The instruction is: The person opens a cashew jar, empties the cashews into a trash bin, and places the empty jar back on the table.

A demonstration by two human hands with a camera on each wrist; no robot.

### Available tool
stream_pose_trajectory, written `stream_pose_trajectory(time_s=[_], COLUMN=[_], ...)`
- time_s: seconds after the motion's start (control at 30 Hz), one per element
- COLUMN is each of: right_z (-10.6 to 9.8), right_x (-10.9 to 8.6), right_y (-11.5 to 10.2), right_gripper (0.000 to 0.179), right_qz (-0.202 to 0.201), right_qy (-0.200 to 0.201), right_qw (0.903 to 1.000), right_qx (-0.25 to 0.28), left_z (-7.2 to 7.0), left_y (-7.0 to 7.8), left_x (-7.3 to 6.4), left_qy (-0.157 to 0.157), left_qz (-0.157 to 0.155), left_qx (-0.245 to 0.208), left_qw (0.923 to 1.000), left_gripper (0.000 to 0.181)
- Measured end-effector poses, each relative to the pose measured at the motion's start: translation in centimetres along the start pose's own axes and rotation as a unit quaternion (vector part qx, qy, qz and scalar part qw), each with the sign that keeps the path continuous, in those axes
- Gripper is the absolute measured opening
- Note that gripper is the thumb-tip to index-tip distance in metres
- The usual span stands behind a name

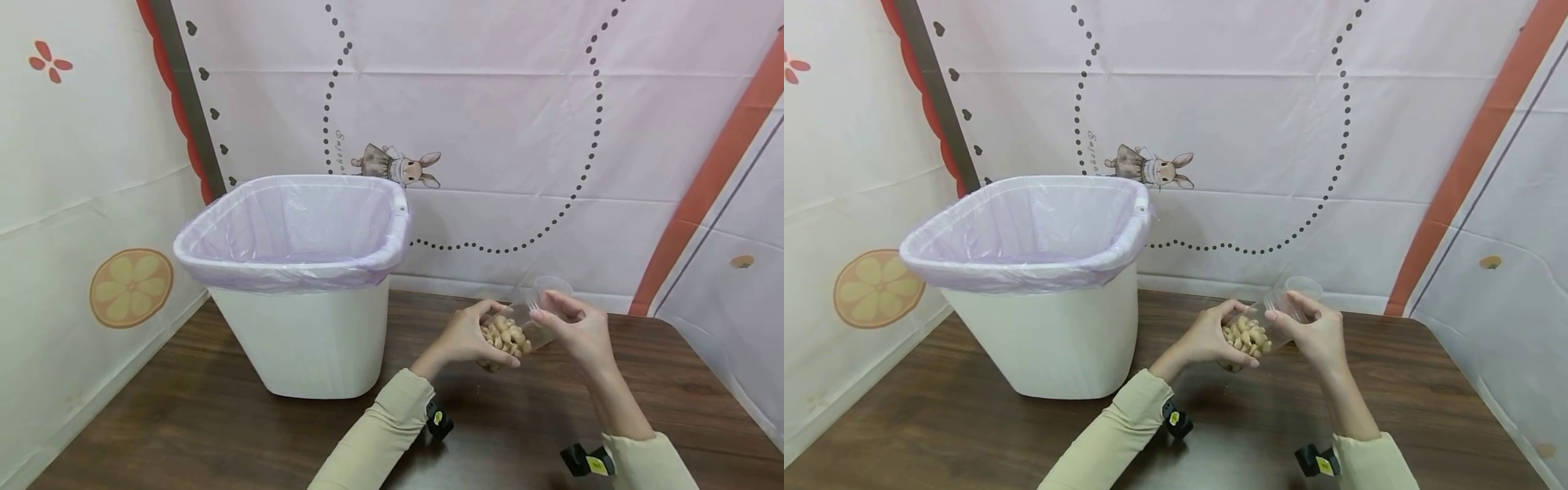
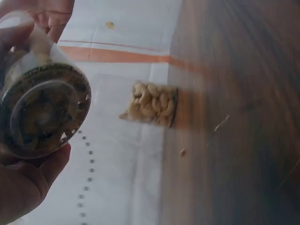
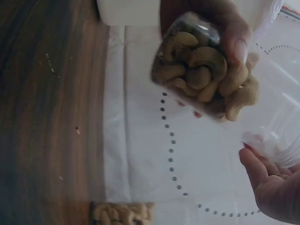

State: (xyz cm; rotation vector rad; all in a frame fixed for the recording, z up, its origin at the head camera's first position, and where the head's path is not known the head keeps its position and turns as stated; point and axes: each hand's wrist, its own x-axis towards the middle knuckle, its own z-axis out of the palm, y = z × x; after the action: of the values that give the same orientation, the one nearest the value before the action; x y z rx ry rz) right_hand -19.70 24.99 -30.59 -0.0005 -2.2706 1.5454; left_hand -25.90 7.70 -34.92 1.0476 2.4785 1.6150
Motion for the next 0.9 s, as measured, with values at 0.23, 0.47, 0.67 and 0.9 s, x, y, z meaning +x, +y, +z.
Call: stream_pose_trajectory(time_s=[0.23,0.47,0.67,0.9], right_z=[0.1,0.1,0.8,1.3], right_x=[0.1,1.5,3.8,1.1], right_y=[0.2,2.7,6.3,1.2], right_gripper=[0.054,0.06,0.067,0.071], right_qz=[-0.011,0.01,0.036,0.065], right_qy=[-0.004,-0.044,0.003,0.041], right_qw=[0.9956,0.9792,0.9829,0.9879], right_qx=[0.093,0.198,0.18,0.135], left_z=[-0.2,-0.4,-0.3,-0.2], left_y=[0.8,1.2,1.1,1.3], left_x=[0.1,0.1,-0.2,-0.1], left_qy=[0.042,0.132,0.147,0.142], left_qz=[0.039,0.089,0.113,0.124], left_qx=[0.105,0.273,0.329,0.313], left_qw=[0.9928,0.9487,0.9259,0.931], left_gripper=[0.078,0.082,0.081,0.08])
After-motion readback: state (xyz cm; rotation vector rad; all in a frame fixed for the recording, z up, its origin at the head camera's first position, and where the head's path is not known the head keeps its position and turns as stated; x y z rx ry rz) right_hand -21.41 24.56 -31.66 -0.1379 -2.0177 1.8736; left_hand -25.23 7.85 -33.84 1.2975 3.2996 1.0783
